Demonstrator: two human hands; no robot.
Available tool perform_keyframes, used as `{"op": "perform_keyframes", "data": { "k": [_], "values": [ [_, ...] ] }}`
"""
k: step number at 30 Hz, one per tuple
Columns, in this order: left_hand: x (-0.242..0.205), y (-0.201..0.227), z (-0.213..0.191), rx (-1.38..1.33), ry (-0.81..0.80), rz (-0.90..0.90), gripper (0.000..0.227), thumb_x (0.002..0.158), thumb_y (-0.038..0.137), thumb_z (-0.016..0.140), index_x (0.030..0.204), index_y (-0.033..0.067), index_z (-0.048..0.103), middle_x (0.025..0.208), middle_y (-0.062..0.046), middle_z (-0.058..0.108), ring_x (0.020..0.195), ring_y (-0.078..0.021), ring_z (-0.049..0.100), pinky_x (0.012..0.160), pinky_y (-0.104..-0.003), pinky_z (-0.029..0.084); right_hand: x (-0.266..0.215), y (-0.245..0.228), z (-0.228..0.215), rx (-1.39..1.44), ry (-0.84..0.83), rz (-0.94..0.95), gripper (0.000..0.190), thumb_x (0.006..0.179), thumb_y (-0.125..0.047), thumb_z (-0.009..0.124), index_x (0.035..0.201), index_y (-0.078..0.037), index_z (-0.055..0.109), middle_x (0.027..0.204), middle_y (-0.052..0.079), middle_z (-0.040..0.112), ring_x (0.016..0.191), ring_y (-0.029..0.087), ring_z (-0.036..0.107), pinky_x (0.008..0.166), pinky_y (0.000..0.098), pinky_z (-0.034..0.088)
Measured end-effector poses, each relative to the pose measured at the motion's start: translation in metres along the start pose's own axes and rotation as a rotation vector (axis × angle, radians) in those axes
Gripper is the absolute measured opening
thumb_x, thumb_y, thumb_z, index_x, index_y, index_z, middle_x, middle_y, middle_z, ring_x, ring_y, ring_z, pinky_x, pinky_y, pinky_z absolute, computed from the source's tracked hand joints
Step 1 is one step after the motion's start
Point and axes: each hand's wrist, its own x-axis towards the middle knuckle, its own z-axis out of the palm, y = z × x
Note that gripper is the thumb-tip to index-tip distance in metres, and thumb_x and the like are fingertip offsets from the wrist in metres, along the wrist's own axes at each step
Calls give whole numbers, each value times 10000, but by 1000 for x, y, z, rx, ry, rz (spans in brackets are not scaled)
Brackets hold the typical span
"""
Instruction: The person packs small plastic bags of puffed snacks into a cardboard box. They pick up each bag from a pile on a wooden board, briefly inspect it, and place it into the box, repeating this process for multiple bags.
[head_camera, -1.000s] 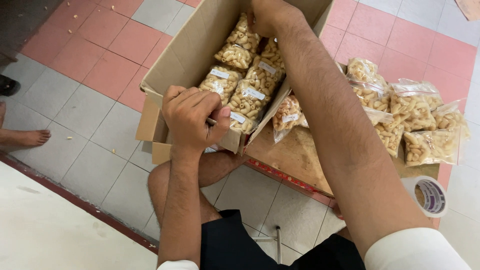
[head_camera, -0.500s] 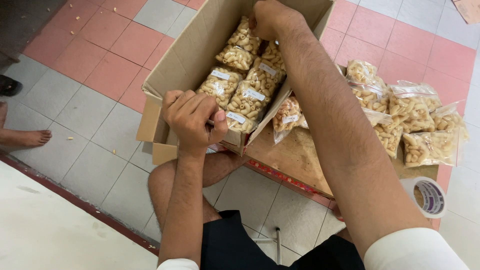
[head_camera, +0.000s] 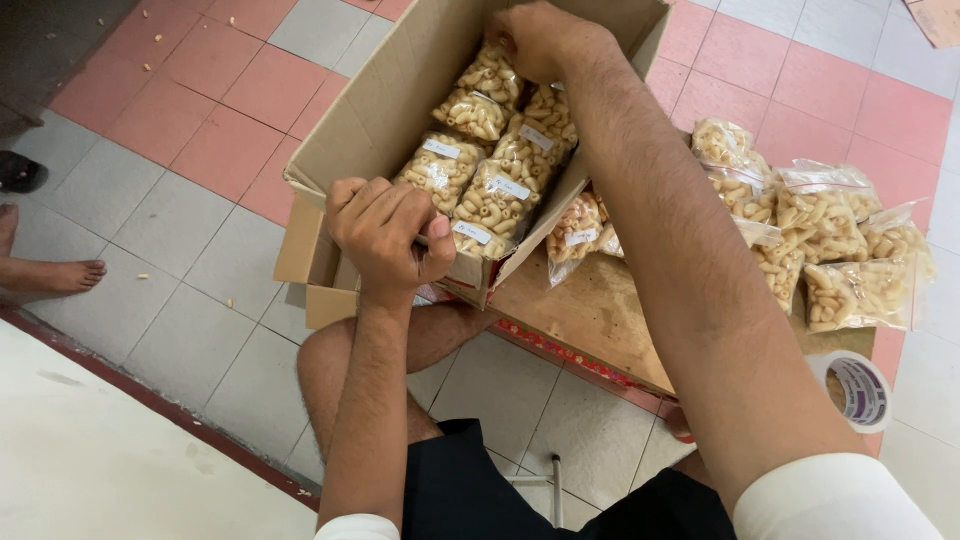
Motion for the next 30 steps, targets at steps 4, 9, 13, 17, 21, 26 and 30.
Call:
{"op": "perform_keyframes", "data": {
  "k": [4,9,13,17,21,26,30],
  "values": [
    [2,2,-2,-6,-8,-7,579,1142,389,338,647,118,466,584,10,532,522,-179,466,720,-380,333,-22,-33,-15,104,-37,-118,455,1064,-86,419,1365,-236,724,1427,17,692,1183,247,640,978,441,498],
    [0,0,1,15,12,1,587,1149,400,321,644,124,436,568,14,496,517,-175,439,707,-370,320,-37,-61,-27,-8,-355,26,404,1063,-190,589,1435,-288,711,1322,-7,684,1182,224,625,1000,423,484],
    [1,-1,2,7,13,13,575,1143,382,347,647,117,467,586,6,549,529,-176,479,713,-373,332,-49,-73,-33,18,-414,53,463,1035,-173,529,1432,-333,705,1588,-42,588,1372,222,553,1141,426,425],
    [1,0,1,8,6,13,573,1141,383,336,646,122,456,591,6,546,530,-178,473,723,-371,325,-49,-79,-36,-58,-467,1,473,1059,-175,559,1491,-344,650,1734,-46,419,1538,243,444,1229,453,378],
    [1,-1,1,-1,11,4,562,1137,372,335,641,125,429,567,11,492,512,-177,427,711,-370,316,-55,-89,-40,-89,-479,65,495,1070,-179,523,1487,-417,646,1706,-94,460,1520,211,460,1233,432,367],
    [0,-1,0,-8,3,-2,558,1138,379,340,652,124,443,583,9,522,532,-177,460,728,-377,327,-55,-86,-41,-9,-450,58,465,1044,-108,516,1395,-333,720,1604,-77,580,1434,209,535,1163,426,414],
    [0,-2,2,-4,24,10,541,1123,359,360,645,122,453,578,8,527,525,-175,453,717,-371,326,-57,-83,-41,28,-392,75,446,1049,-128,490,1357,-345,728,1531,-14,612,1355,216,585,1084,436,483]
  ]
}}
